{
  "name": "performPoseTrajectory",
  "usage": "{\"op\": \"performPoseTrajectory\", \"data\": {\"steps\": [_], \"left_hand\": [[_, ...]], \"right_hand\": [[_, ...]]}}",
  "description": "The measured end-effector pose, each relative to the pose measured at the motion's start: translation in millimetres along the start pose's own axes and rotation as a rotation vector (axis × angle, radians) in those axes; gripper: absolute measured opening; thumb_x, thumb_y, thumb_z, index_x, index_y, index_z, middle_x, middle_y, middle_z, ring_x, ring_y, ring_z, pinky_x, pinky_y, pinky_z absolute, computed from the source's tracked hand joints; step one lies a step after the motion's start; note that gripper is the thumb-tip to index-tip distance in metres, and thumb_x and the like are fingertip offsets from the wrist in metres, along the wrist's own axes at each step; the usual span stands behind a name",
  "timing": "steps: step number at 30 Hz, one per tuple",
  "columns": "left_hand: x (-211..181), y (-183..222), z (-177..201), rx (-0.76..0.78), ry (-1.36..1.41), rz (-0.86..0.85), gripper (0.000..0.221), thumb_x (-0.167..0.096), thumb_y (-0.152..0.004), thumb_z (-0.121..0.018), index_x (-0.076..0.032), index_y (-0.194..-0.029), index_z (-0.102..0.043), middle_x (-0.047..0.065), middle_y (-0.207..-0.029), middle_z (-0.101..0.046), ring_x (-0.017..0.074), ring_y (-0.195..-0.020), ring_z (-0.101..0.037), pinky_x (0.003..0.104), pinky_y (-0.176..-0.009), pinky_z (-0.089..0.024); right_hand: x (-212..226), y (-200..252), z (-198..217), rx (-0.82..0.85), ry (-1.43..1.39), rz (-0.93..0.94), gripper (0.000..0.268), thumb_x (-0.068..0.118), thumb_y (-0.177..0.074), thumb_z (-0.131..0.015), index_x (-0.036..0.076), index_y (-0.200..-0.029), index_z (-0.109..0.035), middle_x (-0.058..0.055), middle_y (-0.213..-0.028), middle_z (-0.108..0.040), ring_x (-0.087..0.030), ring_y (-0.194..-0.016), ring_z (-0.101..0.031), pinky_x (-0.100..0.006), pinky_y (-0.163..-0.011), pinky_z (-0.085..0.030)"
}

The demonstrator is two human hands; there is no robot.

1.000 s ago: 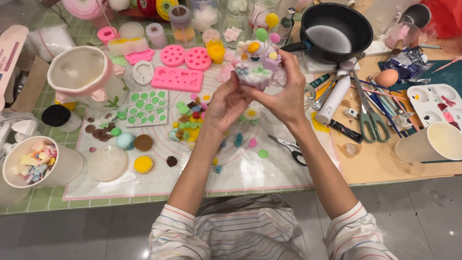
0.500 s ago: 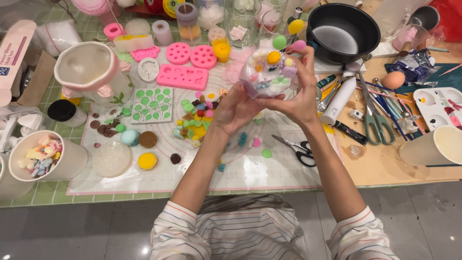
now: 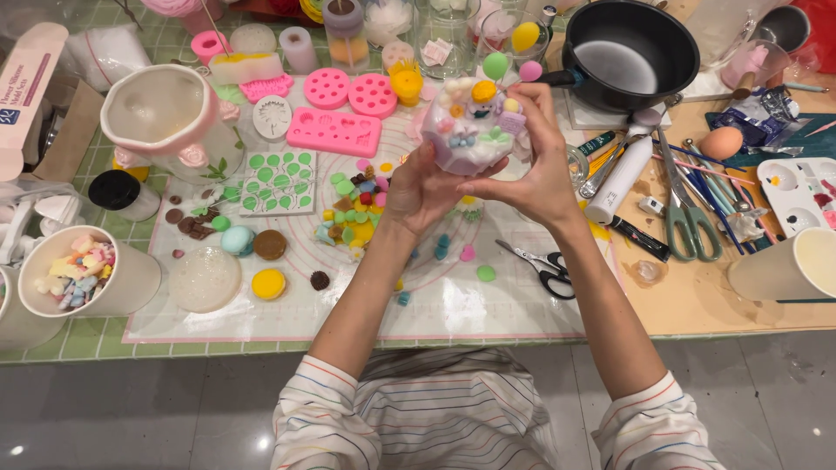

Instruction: Cleaning and finishing a decorative wax candle by wiping off excess wax with a tissue.

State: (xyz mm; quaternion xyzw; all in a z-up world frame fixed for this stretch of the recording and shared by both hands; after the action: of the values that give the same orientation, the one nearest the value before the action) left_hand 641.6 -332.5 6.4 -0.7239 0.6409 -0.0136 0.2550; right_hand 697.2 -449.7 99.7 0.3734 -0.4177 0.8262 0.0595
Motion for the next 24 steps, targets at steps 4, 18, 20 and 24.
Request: {"op": "performPoseTrajectory", "data": {"steps": [4, 18, 20, 24], "left_hand": [[-2, -3, -7, 0.016, 0.009, -0.023, 0.092, -0.033, -0.090, -0.084, -0.004, -0.160, -0.032, 0.015, -0.156, -0.047, 0.0352, -0.146, -0.046, 0.058, -0.130, -0.032], [-12, -8, 15, -0.100, 0.059, -0.195, 0.088, -0.036, -0.088, -0.085, -0.004, -0.154, -0.036, 0.020, -0.152, -0.047, 0.0423, -0.143, -0.046, 0.056, -0.130, -0.034], [-15, -7, 18, -0.112, 0.051, -0.205, 0.089, -0.038, -0.089, -0.084, 0.001, -0.154, -0.036, 0.023, -0.150, -0.050, 0.0441, -0.142, -0.047, 0.056, -0.129, -0.035], [-18, -5, 20, -0.103, -0.010, -0.211, 0.090, -0.046, -0.090, -0.080, 0.001, -0.154, -0.037, 0.024, -0.147, -0.053, 0.0435, -0.140, -0.050, 0.056, -0.127, -0.036]], "right_hand": [[-13, 4, 2, -0.010, -0.281, -0.050, 0.086, 0.030, -0.078, -0.087, -0.001, -0.148, -0.047, -0.008, -0.143, -0.045, -0.020, -0.141, -0.046, -0.031, -0.123, -0.037], [-63, 62, 6, -0.268, -0.804, -0.375, 0.041, -0.011, -0.090, -0.055, 0.003, -0.129, -0.052, -0.008, -0.134, -0.061, -0.014, -0.120, -0.061, -0.028, -0.099, -0.052], [-81, 71, -3, -0.208, -0.927, -0.450, 0.037, -0.011, -0.095, -0.058, -0.001, -0.131, -0.055, -0.007, -0.131, -0.062, -0.015, -0.116, -0.062, -0.028, -0.098, -0.052], [-92, 78, -17, -0.156, -1.061, -0.584, 0.028, -0.007, -0.100, -0.059, -0.003, -0.128, -0.057, -0.011, -0.125, -0.065, -0.020, -0.112, -0.066, -0.033, -0.100, -0.054]]}}
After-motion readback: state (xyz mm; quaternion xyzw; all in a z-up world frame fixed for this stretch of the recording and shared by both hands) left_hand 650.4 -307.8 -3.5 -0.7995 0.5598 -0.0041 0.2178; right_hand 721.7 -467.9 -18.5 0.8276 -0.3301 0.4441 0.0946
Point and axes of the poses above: each hand's wrist, its own y-axis away from the middle knuckle, its own z-axis out of the back of the hand, x = y × z, the point moved 7 cm from there along -y, towards the middle knuckle
